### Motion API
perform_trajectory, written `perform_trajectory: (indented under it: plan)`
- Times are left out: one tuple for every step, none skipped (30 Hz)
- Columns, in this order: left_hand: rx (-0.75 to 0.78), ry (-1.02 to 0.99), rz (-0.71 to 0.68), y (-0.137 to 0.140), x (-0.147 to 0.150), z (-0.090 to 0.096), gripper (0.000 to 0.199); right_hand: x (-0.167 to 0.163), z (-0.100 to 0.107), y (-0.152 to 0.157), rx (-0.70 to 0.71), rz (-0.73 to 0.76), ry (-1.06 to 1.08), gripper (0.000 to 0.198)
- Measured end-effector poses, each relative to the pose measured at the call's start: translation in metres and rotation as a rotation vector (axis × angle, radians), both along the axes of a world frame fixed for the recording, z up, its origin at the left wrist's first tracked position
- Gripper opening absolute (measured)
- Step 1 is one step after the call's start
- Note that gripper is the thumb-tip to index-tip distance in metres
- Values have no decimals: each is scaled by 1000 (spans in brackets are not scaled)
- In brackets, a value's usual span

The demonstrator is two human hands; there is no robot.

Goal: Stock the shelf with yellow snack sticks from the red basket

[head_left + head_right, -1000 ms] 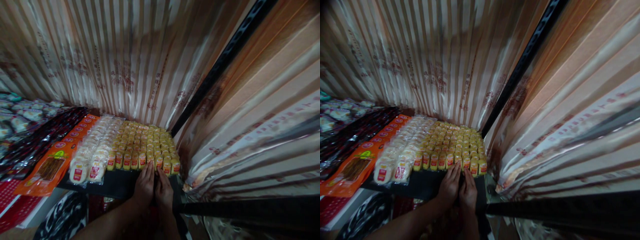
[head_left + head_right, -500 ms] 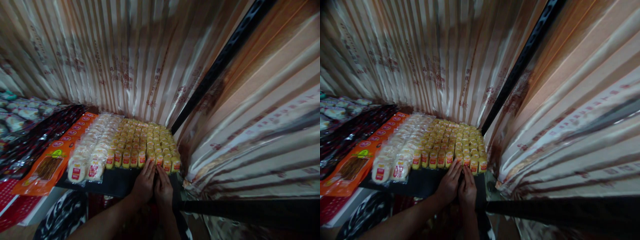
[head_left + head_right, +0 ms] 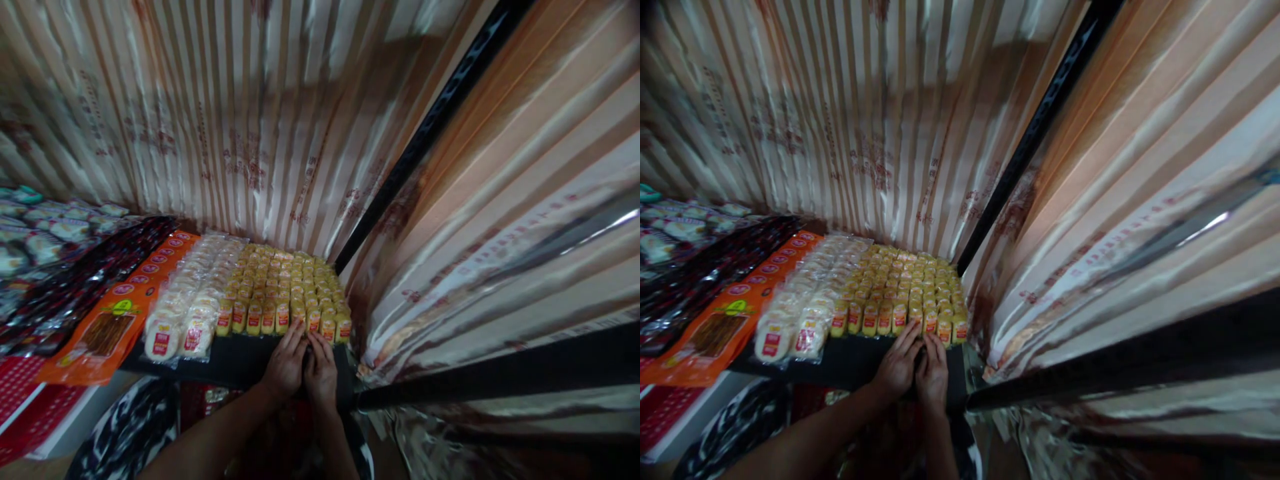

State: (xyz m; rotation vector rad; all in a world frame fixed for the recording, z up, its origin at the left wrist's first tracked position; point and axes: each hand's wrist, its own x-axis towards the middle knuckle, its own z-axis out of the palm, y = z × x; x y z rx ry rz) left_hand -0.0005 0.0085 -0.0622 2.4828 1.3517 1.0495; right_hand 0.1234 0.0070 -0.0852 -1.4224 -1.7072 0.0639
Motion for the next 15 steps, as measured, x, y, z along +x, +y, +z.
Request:
perform_trajectory:
  plan:
    - [2,-15,-11,-3,-1,2,36,0,1,0,-4,9,-7,38]
    - [4,-30,-19,-7,-3,5,35,1,1,0,-7,17,-11,38]
    - [5,-47,-26,-11,-4,6,34,1,1,-1,-5,23,-11,37]
    - [4,-64,-29,-16,-6,7,33,0,1,-1,-4,24,-6,37]
    - [3,-81,-33,-23,-8,7,33,0,0,-1,-6,23,2,37]
    - [-3,-93,-37,-30,-11,7,33,-1,0,-2,-7,20,10,37]
    - [-16,-101,-45,-37,-14,5,33,-2,0,-2,-9,18,18,37]
    - [-36,-104,-57,-46,-17,3,32,-3,0,-2,-11,15,23,36]
    - [-64,-103,-69,-55,-22,1,31,-4,1,-2,-14,10,25,36]
    - [-98,-99,-90,-64,-26,-2,29,-6,2,-1,-14,1,22,36]
    - [-132,-94,-103,-73,-32,-6,28,-7,4,-1,-13,-11,16,35]
    - [-153,-87,-119,-81,-38,-10,26,-8,7,-1,-14,-23,7,35]
    - [-163,-71,-149,-90,-45,-14,26,-9,11,-1,-19,-31,-3,34]
    - [-161,-57,-167,-97,-52,-18,28,-11,16,-1,-22,-36,-14,34]
    - [-147,-39,-185,-105,-60,-21,29,-12,21,-3,-26,-35,-22,33]
